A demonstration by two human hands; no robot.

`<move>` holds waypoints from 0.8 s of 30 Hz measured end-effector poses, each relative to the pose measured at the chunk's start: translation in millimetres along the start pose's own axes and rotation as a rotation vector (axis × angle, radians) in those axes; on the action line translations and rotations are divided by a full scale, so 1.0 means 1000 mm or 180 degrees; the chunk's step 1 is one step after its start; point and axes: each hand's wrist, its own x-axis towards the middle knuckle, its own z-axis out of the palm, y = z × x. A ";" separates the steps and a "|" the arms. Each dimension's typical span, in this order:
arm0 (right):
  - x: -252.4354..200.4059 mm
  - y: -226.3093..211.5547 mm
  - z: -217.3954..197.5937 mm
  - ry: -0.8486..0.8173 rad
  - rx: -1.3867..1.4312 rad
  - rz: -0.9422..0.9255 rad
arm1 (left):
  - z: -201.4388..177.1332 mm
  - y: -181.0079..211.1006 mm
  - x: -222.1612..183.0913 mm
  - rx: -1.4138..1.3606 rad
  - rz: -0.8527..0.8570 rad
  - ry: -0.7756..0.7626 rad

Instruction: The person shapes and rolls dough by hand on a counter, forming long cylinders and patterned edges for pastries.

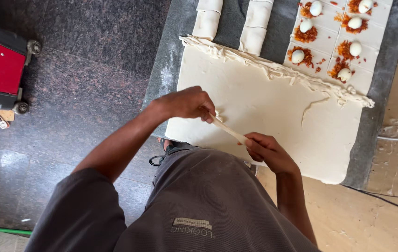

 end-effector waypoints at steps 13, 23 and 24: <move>-0.082 -0.002 -0.041 0.2094 0.0894 -0.0515 | -0.091 -0.128 0.082 0.0928 -0.0207 0.2237; -0.099 0.022 -0.049 0.2710 0.1122 -0.0255 | -0.051 -0.150 0.084 0.1551 -0.1103 0.2186; -0.099 0.021 -0.055 0.2788 0.1107 -0.0244 | -0.043 -0.148 0.085 0.1606 -0.1074 0.2199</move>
